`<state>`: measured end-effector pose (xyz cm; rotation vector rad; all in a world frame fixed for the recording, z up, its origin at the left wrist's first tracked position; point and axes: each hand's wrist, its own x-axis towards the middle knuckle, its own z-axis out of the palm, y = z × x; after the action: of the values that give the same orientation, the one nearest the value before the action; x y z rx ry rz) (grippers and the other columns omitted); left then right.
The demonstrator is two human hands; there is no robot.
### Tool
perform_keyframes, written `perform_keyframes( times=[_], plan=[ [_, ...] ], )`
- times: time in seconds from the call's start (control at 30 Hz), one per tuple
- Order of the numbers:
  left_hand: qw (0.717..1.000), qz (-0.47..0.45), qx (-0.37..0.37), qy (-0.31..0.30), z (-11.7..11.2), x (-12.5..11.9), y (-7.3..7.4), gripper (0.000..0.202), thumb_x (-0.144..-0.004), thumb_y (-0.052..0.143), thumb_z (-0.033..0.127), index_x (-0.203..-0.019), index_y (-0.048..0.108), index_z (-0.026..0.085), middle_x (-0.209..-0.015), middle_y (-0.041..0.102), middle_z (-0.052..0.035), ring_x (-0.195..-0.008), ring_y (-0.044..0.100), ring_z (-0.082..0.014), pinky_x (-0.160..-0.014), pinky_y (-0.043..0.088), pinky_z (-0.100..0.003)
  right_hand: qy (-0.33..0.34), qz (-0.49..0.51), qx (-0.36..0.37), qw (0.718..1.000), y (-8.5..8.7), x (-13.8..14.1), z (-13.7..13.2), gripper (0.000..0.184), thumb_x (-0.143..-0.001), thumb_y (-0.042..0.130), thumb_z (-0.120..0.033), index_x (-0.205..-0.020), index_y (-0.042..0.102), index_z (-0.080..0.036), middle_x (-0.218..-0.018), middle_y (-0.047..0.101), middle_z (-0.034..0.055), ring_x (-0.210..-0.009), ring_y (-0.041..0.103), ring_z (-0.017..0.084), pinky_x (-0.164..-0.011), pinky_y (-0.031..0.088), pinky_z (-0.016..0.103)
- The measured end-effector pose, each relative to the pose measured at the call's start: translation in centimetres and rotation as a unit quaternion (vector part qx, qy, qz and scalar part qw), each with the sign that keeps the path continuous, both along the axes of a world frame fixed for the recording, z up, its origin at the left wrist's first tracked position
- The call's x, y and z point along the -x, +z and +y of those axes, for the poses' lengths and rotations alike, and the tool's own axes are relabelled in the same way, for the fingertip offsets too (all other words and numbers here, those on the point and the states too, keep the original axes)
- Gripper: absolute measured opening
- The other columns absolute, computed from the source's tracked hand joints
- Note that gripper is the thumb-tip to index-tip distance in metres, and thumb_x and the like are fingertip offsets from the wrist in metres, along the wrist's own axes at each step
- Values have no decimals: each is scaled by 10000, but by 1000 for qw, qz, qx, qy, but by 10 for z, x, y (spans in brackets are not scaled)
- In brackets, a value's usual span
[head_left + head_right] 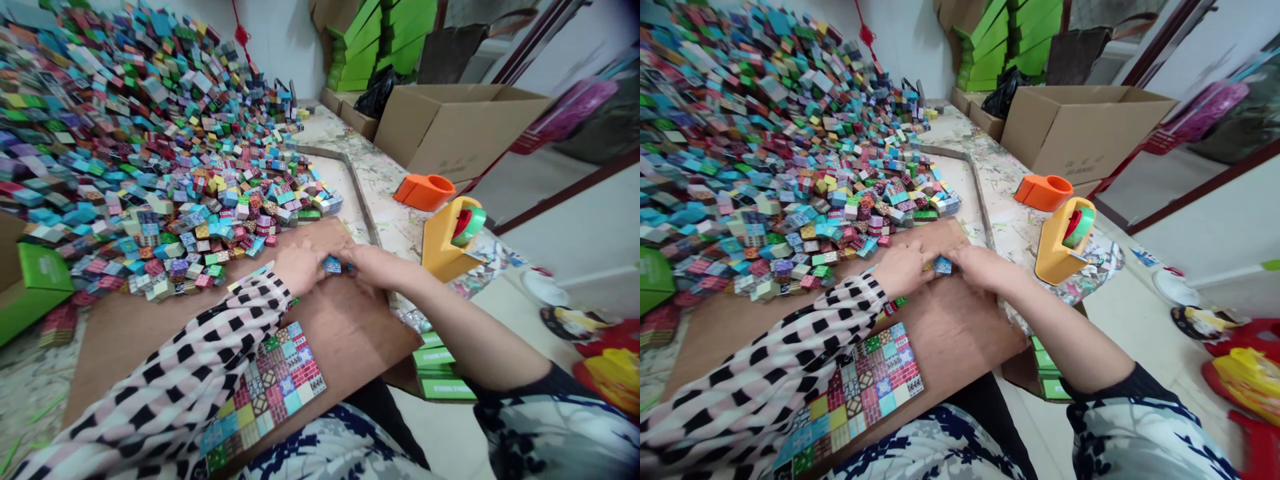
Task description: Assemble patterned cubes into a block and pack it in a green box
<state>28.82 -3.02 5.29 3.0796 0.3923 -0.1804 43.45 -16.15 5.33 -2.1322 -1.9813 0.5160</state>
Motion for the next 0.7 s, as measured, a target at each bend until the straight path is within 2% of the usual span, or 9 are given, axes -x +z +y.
perform_keyframes(
  times=[0.07,0.17,0.23,0.3,0.37,0.47,0.6,0.7],
  plan=[
    [1000,11,0,0,1,0,2,462,-919,492,513,-1332,541,312,-1173,595,-111,-1003,613,-288,-860,443,-391,-6,-21,20,1000,4,-8,4,576,-724,510,16,-1222,612,-253,-1137,685,53,-1027,625,235,-881,460,322],
    [1000,25,11,-3,5,3,8,573,-884,559,521,-1404,465,301,-1231,582,-132,-1062,606,-319,-845,460,-392,-51,-71,32,996,9,-12,12,462,-779,514,-25,-1193,629,-195,-1101,656,110,-964,628,239,-819,462,312],
    [999,27,27,-9,10,8,15,619,-866,603,471,-1430,435,280,-1237,584,-134,-1089,601,-325,-840,472,-384,-80,-107,32,991,13,-7,16,404,-832,501,-70,-1208,616,-160,-1130,608,151,-933,624,244,-783,465,323],
    [999,18,44,-9,19,15,23,543,-888,583,390,-1402,473,255,-1209,599,-118,-1081,610,-296,-851,476,-360,-102,-129,16,986,16,3,17,345,-898,466,-142,-1210,612,-153,-1144,576,166,-919,616,256,-763,466,346],
    [998,-4,54,5,30,24,30,470,-926,514,333,-1386,493,237,-1190,612,-99,-1067,617,-258,-868,473,-331,-103,-135,-4,985,17,15,17,312,-954,436,-243,-1194,620,-166,-1119,576,157,-938,604,269,-773,463,365],
    [997,-36,57,38,48,44,36,479,-958,432,335,-1421,464,215,-1234,601,-102,-1099,604,-251,-893,470,-329,-71,-132,-19,988,14,29,16,312,-952,491,-385,-1135,648,-186,-1104,574,141,-973,582,279,-808,457,381],
    [994,-13,82,74,64,83,32,488,-941,434,337,-1398,504,182,-1170,624,-117,-1035,624,-251,-876,488,-351,-64,-134,-31,988,6,40,18,341,-963,452,-431,-1083,664,-192,-1022,597,133,-941,580,284,-816,448,408],
    [992,-47,102,59,65,118,20,482,-935,435,370,-1352,550,157,-1177,629,-125,-1086,595,-266,-936,473,-382,-81,-113,-33,990,1,48,20,382,-969,422,-467,-1102,646,-187,-1006,627,140,-953,586,291,-837,441,418]
  ],
)
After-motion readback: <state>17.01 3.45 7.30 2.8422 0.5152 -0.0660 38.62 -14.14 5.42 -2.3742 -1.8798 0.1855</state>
